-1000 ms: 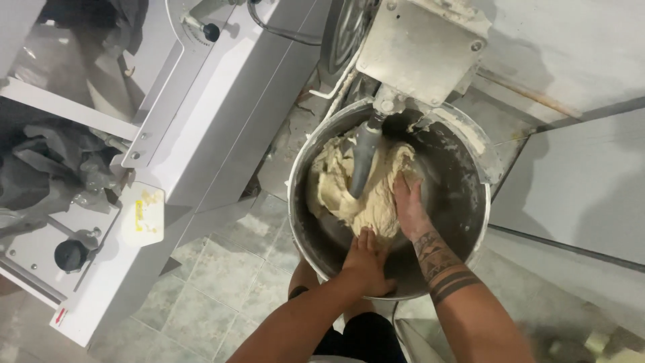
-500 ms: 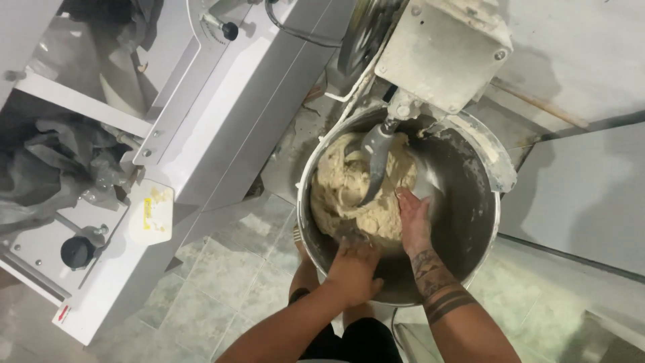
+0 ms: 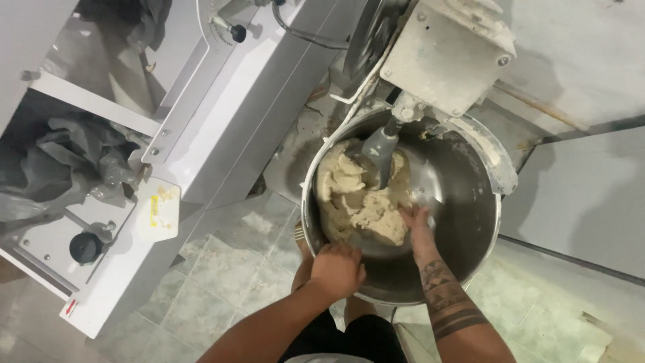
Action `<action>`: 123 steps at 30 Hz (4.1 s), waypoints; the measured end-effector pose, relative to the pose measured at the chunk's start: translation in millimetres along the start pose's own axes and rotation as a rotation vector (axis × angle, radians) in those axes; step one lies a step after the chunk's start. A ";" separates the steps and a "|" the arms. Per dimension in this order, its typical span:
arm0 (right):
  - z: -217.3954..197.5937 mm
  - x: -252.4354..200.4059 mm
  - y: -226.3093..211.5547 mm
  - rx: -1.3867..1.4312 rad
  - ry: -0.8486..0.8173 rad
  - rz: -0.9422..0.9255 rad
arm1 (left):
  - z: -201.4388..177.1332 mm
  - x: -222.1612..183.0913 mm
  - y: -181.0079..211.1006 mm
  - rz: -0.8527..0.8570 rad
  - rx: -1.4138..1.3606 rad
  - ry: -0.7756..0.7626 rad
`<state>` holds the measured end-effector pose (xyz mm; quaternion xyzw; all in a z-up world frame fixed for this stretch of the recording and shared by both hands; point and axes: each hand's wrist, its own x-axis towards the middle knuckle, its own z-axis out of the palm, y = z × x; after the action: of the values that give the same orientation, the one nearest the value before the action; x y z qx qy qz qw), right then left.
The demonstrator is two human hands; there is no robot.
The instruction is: Kneading a large batch of dough in a commercial mixer and inspecting shaped dough on a rack
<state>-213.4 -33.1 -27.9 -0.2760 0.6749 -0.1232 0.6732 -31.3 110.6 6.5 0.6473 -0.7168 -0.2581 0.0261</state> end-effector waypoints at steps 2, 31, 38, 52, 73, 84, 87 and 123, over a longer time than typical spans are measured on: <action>-15.1 -4.9 -5.7 -0.016 0.069 0.008 | 15.1 -4.5 5.4 -0.003 0.010 0.025; 23.3 -26.3 20.6 0.374 0.160 -0.022 | 115.5 79.6 -43.8 -0.876 -0.616 0.336; 5.1 -46.2 23.9 0.304 0.171 0.110 | 50.3 54.5 51.3 -0.699 -0.702 0.187; -66.3 141.9 158.9 -0.588 0.326 -0.240 | -19.9 68.9 50.2 -0.368 -0.942 -0.326; -6.5 77.0 50.7 -0.001 0.319 0.242 | 131.6 111.0 17.5 -1.539 -1.489 -0.104; 53.9 -79.5 -111.9 0.201 0.074 0.364 | 59.8 86.9 30.3 -1.348 -1.921 0.132; 59.2 -68.9 -109.4 0.644 0.167 0.392 | 64.7 70.7 14.6 -1.064 -1.750 -0.042; -12.2 35.6 26.3 0.269 0.297 -0.066 | 23.7 9.1 23.9 -0.157 -0.033 0.443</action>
<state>-228.6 -33.3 -71.2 -0.1843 0.7350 -0.2736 0.5925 -63.4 110.7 -7.0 0.7413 -0.6367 -0.1229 0.1732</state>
